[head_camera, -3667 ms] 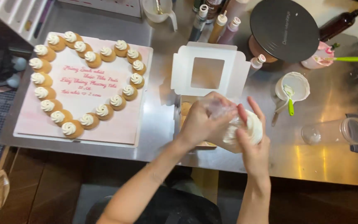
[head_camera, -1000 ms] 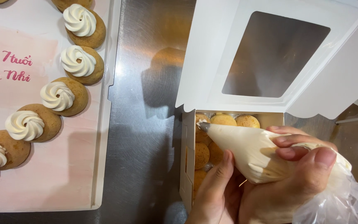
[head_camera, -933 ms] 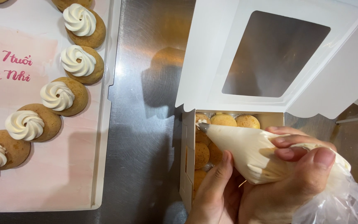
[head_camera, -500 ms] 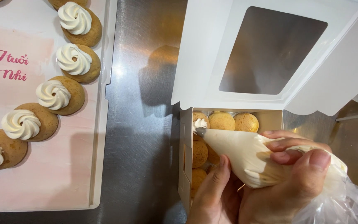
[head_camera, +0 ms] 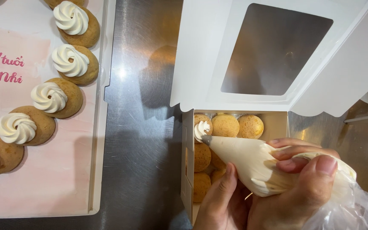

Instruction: Piping whipped cream or frosting onto a heart-shaped arrangement of small cakes and then into a box of pastries.

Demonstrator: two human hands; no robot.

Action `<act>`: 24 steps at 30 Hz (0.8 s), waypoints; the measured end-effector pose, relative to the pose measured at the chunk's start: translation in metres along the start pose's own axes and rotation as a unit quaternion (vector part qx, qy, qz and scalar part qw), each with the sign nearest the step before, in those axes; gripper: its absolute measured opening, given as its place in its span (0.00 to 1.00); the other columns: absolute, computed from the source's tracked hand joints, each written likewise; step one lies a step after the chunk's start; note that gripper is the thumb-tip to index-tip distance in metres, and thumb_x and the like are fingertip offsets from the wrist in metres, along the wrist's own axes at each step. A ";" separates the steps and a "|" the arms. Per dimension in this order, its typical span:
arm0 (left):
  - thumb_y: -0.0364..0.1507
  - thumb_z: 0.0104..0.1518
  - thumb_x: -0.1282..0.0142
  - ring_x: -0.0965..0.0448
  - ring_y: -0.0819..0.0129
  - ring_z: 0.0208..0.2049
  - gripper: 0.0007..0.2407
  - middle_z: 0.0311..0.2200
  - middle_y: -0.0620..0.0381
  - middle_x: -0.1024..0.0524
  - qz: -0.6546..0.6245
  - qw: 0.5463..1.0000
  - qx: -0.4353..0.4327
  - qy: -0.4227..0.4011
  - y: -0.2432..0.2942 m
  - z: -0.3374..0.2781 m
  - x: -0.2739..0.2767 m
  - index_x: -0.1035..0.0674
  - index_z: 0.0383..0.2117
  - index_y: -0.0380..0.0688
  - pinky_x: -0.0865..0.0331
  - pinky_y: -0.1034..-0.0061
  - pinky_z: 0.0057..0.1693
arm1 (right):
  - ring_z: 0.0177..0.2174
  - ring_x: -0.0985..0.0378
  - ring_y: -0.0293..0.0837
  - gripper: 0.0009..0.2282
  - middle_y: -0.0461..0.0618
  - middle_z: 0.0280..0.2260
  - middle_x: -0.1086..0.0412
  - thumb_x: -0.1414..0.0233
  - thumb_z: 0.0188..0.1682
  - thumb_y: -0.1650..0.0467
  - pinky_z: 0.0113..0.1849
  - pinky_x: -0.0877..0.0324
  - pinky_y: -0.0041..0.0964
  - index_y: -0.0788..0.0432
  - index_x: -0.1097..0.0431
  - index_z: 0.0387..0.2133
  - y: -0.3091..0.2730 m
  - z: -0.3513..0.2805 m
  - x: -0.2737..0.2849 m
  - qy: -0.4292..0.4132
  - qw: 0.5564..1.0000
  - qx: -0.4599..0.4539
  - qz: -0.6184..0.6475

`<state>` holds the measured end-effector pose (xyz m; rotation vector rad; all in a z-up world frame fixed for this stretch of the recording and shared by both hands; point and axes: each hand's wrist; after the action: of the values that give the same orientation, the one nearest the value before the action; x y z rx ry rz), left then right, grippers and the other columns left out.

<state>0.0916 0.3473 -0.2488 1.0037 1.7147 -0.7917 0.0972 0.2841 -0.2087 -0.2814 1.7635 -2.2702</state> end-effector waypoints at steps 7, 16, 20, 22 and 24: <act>0.44 0.66 0.56 0.35 0.57 0.66 0.29 0.64 0.44 0.34 -0.021 1.000 -0.009 -0.012 -0.007 0.003 0.005 0.39 0.67 0.33 0.43 0.63 0.71 | 0.36 0.30 0.49 0.24 0.55 0.30 0.39 0.53 0.61 0.53 0.48 0.29 0.47 0.60 0.46 0.27 0.004 0.003 0.008 -0.011 1.000 0.005 -0.023; 0.46 0.63 0.52 0.33 0.56 0.65 0.31 0.62 0.43 0.33 -0.011 0.999 0.024 0.024 -0.005 0.010 -0.002 0.38 0.66 0.34 0.42 0.62 0.71 | 0.36 0.31 0.47 0.24 0.54 0.31 0.38 0.54 0.60 0.52 0.52 0.31 0.46 0.59 0.47 0.27 0.005 0.009 0.008 0.012 0.999 -0.008 -0.037; 0.47 0.61 0.51 0.34 0.57 0.65 0.33 0.63 0.45 0.33 0.010 0.999 0.026 0.029 -0.002 0.013 -0.010 0.39 0.67 0.35 0.42 0.64 0.70 | 0.37 0.32 0.47 0.24 0.53 0.32 0.38 0.55 0.60 0.51 0.56 0.31 0.47 0.59 0.47 0.27 0.003 0.013 0.006 0.016 0.998 -0.019 -0.053; 0.48 0.61 0.51 0.34 0.57 0.65 0.33 0.63 0.44 0.33 0.012 0.999 0.026 0.028 0.000 0.015 -0.011 0.39 0.67 0.34 0.42 0.64 0.70 | 0.37 0.32 0.46 0.24 0.53 0.32 0.38 0.56 0.60 0.50 0.56 0.32 0.47 0.58 0.47 0.28 0.002 0.015 0.005 0.013 0.998 -0.021 -0.057; 0.48 0.61 0.51 0.34 0.57 0.65 0.34 0.63 0.44 0.33 0.015 0.999 0.025 0.026 0.002 0.018 -0.012 0.39 0.67 0.33 0.43 0.64 0.70 | 0.37 0.32 0.46 0.24 0.53 0.32 0.38 0.56 0.60 0.50 0.56 0.32 0.47 0.58 0.47 0.28 0.001 0.018 0.003 0.009 0.998 -0.023 -0.060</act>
<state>0.1028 0.3295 -0.2430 1.0909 1.7278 -0.7998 0.1002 0.2669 -0.2054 -0.3873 1.8554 -2.3222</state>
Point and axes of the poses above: each hand's wrist, its own z-axis towards the middle knuckle, its own x-axis out of the back of the hand, y = z × x
